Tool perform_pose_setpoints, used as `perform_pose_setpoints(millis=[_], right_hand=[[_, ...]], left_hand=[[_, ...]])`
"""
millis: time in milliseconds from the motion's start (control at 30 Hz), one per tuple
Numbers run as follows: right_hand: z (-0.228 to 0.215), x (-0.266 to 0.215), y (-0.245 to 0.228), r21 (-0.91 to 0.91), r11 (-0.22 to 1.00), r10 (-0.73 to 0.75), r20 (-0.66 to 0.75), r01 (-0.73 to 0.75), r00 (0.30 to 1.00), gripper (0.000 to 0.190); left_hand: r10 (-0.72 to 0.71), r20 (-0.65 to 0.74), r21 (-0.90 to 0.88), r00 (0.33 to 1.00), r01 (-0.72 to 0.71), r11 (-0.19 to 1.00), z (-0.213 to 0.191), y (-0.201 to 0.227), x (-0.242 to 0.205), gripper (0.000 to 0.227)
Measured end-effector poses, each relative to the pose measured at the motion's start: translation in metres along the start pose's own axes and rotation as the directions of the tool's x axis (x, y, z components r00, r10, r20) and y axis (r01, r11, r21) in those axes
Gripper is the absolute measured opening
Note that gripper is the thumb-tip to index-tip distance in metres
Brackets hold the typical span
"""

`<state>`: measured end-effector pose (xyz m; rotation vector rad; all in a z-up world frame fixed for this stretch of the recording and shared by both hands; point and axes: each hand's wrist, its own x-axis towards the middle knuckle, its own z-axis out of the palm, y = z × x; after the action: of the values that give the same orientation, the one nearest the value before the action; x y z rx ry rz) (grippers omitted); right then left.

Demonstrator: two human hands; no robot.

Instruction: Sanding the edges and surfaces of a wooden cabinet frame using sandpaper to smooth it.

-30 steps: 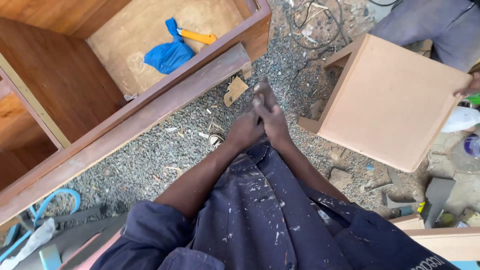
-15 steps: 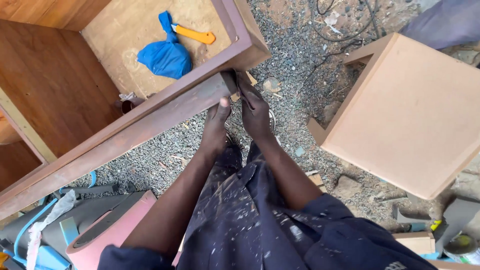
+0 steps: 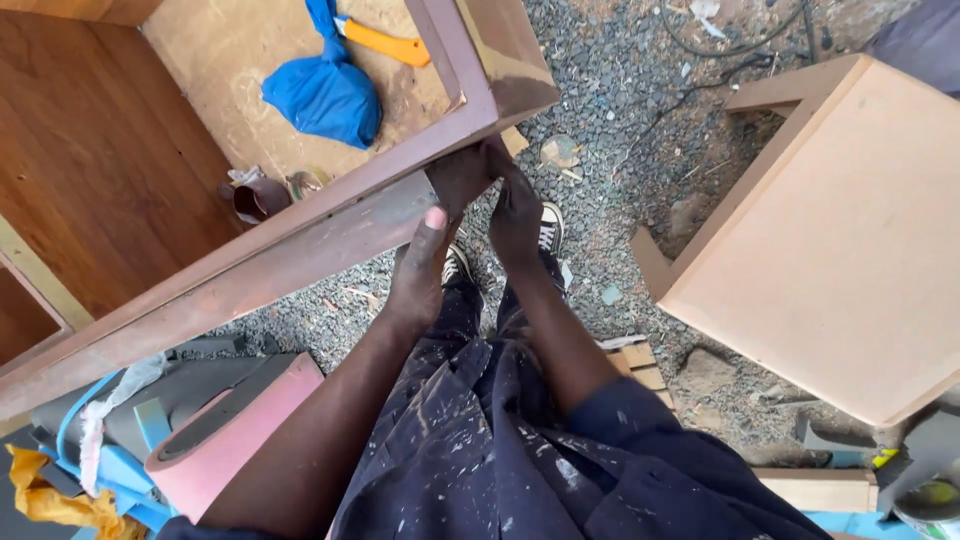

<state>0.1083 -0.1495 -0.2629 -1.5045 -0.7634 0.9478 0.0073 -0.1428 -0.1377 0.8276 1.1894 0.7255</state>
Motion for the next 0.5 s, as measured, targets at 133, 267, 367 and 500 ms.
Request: perform_pose_setpoints(millis=[133, 267, 367, 500], right_hand=[[-0.005, 0.043, 0.102, -0.116, 0.993, 0.024, 0.118, -0.011, 0.993, 0.042], [-0.012, 0.024, 0.06, -0.083, 0.988, 0.142, 0.181, -0.129, 0.973, 0.049], [-0.011, 0.006, -0.02, -0.145, 0.989, -0.019, 0.111, 0.035, 0.994, 0.042], [-0.004, -0.023, -0.078, 0.109, 0.979, -0.176, 0.022, 0.172, 0.984, 0.043]], left_hand=[[-0.007, 0.007, 0.036, 1.0, 0.007, 0.999, 0.006, 0.019, 0.003, 0.07], [-0.007, -0.003, 0.023, 1.0, 0.007, 1.0, 0.004, 0.014, 0.0, 0.066], [0.012, 0.042, 0.032, 0.999, -0.013, 0.999, 0.003, 0.017, 0.004, 0.069], [0.0, -0.005, 0.008, 1.0, 0.0, 1.0, 0.004, 0.014, 0.001, 0.067]])
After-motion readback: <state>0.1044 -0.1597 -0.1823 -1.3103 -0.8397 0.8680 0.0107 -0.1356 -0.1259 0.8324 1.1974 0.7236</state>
